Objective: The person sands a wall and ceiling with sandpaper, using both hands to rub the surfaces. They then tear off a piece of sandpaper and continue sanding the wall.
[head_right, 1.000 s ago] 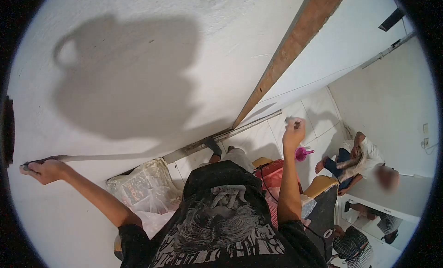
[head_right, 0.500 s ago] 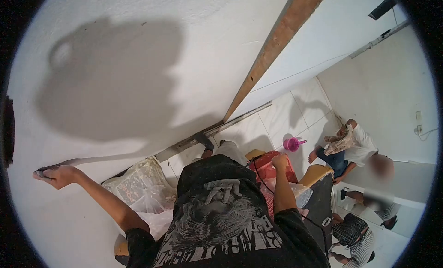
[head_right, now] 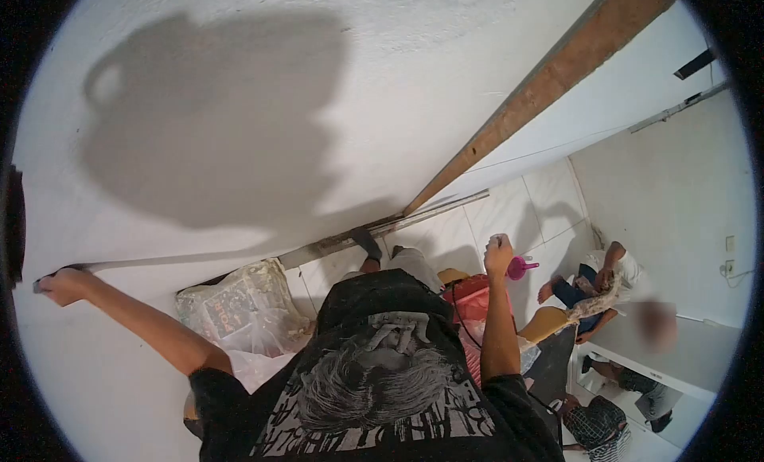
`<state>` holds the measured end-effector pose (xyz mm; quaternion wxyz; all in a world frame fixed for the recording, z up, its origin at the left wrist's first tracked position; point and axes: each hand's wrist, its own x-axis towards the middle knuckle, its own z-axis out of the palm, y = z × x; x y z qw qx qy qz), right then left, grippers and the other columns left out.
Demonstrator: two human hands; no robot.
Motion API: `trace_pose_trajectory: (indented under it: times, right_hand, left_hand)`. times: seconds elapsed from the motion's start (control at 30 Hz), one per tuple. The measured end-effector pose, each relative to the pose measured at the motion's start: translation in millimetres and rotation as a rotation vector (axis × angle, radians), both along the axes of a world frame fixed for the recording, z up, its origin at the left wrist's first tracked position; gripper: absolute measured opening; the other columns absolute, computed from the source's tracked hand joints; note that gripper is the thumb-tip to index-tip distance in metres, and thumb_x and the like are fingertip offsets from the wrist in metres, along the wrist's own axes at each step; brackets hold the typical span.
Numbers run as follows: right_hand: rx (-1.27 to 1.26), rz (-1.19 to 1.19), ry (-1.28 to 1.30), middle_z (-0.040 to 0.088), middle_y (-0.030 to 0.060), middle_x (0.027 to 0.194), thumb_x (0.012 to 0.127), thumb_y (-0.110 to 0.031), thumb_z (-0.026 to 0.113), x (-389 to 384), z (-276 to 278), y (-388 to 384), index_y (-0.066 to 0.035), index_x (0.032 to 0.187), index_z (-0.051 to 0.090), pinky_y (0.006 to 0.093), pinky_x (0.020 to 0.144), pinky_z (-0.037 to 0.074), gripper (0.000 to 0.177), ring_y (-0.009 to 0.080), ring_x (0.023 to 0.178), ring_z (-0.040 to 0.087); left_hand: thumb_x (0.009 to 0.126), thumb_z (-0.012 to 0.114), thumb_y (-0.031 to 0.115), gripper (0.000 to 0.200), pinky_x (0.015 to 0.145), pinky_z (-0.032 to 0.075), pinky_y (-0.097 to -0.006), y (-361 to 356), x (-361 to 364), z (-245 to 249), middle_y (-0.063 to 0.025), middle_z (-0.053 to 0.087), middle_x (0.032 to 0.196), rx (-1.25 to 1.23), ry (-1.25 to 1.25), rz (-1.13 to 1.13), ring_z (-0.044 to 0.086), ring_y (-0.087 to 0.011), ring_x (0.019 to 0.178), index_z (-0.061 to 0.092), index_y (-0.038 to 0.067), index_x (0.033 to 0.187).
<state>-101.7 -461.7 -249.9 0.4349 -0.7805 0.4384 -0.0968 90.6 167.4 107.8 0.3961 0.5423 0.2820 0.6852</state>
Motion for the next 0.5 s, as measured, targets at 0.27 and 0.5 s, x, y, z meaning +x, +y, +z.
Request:
trace_pose_trajectory:
  times: [0.27,0.5]
  right_hand:
    - [0.121,0.208,-0.271,0.045,0.0006,0.055,0.083,-0.011,0.045,71.6,52.3,36.3,-0.003,0.071,0.050,0.0273,0.050,0.037,0.015,0.0106,0.053,0.043]
    - [0.045,0.176,-0.283,0.049,0.0005,0.063,0.082,-0.006,0.049,57.8,65.0,28.8,-0.004,0.080,0.051,0.0215,0.044,0.039,0.004,0.0075,0.055,0.050]
  left_hand:
    - [0.092,0.035,0.015,0.040,0.097,0.038,-0.0348,-57.5,-0.6,-30.3,-0.0220,0.046,0.125,0.288,-0.080,-0.049,0.048,-0.0295,0.111,0.041,-0.010,0.122]
    - [0.091,0.035,0.017,0.042,0.097,0.038,-0.0356,-31.1,-4.6,-25.0,-0.0232,0.049,0.120,-0.001,-0.168,-0.145,0.052,-0.0307,0.100,0.042,-0.010,0.122]
